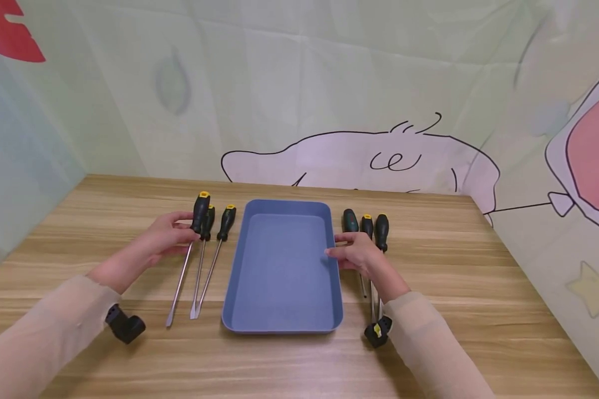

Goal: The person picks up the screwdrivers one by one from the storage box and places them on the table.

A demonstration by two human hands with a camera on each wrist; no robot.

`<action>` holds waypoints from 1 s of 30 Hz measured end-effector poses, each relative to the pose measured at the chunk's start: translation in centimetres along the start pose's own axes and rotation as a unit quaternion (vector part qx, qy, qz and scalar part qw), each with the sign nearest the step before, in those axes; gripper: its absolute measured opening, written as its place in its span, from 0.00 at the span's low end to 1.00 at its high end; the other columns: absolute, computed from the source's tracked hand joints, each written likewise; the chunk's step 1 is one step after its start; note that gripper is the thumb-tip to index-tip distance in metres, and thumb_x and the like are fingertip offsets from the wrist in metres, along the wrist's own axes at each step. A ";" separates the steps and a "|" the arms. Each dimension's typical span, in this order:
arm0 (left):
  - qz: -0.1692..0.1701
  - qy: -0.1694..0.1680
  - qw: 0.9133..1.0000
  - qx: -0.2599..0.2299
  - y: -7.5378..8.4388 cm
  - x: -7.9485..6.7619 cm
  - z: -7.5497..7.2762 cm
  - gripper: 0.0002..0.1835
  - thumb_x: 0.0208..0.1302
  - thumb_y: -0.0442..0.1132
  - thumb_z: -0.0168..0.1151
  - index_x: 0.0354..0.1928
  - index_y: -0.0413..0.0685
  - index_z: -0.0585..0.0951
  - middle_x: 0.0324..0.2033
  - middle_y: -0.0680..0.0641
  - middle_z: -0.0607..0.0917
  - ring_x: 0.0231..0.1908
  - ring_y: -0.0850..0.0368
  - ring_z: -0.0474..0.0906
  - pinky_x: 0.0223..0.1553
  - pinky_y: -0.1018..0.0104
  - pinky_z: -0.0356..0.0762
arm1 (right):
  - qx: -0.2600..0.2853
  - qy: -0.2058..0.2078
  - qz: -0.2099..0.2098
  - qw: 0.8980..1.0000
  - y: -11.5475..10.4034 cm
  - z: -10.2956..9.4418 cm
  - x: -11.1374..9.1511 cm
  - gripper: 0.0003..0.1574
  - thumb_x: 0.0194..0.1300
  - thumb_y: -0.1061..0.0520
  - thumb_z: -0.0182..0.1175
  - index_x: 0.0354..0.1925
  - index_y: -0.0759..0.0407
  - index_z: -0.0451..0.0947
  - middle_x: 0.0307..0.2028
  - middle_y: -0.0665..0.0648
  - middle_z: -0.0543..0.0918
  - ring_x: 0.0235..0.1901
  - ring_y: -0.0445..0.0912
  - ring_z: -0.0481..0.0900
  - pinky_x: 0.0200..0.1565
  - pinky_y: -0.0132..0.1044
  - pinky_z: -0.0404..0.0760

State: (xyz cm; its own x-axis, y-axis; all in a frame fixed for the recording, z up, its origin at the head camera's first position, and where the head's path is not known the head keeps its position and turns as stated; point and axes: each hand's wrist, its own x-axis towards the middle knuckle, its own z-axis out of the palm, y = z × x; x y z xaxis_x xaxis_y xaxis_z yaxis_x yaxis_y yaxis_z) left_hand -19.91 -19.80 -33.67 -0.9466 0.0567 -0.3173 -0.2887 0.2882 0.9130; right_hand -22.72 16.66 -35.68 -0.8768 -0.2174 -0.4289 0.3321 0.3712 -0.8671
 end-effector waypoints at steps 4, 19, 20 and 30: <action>-0.004 0.007 1.000 -0.002 -0.3 0.3 -0.2 0.35 0.62 0.27 0.51 0.69 0.32 0.50 0.54 0.31 0.68 0.38 0.57 0.74 0.33 0.72 0.76 | 0.001 -0.002 0.002 1.000 0.0 0.0 0.0 0.41 0.62 0.63 0.59 0.67 0.72 0.53 0.60 0.74 0.65 0.50 0.54 0.76 0.49 0.44 0.78; -0.030 0.041 0.999 0.004 -1.5 1.5 -0.7 0.35 0.62 0.27 0.51 0.69 0.31 0.49 0.57 0.30 0.68 0.40 0.55 0.73 0.39 0.66 0.76 | 0.000 -0.003 0.001 1.000 0.3 -0.1 0.3 0.40 0.62 0.63 0.60 0.67 0.72 0.54 0.60 0.74 0.66 0.46 0.51 0.78 0.48 0.43 0.79; -0.031 0.042 0.999 0.004 -1.5 1.6 -0.7 0.35 0.62 0.27 0.51 0.69 0.32 0.49 0.57 0.30 0.67 0.40 0.55 0.73 0.39 0.66 0.76 | 0.001 -0.005 0.001 1.000 0.3 -0.1 0.3 0.40 0.62 0.63 0.60 0.67 0.72 0.54 0.60 0.74 0.66 0.47 0.51 0.77 0.48 0.43 0.79; -0.018 0.064 0.997 0.034 -2.3 2.3 -0.7 0.33 0.61 0.25 0.51 0.67 0.28 0.51 0.59 0.26 0.65 0.46 0.48 0.72 0.36 0.67 0.77 | -0.002 -0.001 -0.001 1.000 0.2 -0.2 0.1 0.40 0.62 0.63 0.60 0.66 0.72 0.55 0.59 0.73 0.67 0.44 0.48 0.78 0.47 0.42 0.80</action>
State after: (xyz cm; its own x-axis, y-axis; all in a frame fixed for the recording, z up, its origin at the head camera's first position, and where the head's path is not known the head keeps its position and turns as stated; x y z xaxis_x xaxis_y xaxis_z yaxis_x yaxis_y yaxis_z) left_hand -21.51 -21.02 -36.35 -0.9475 -0.0769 -0.3104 -0.3171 0.3526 0.8804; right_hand -22.85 16.94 -35.90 -0.8767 -0.2201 -0.4278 0.3289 0.3746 -0.8669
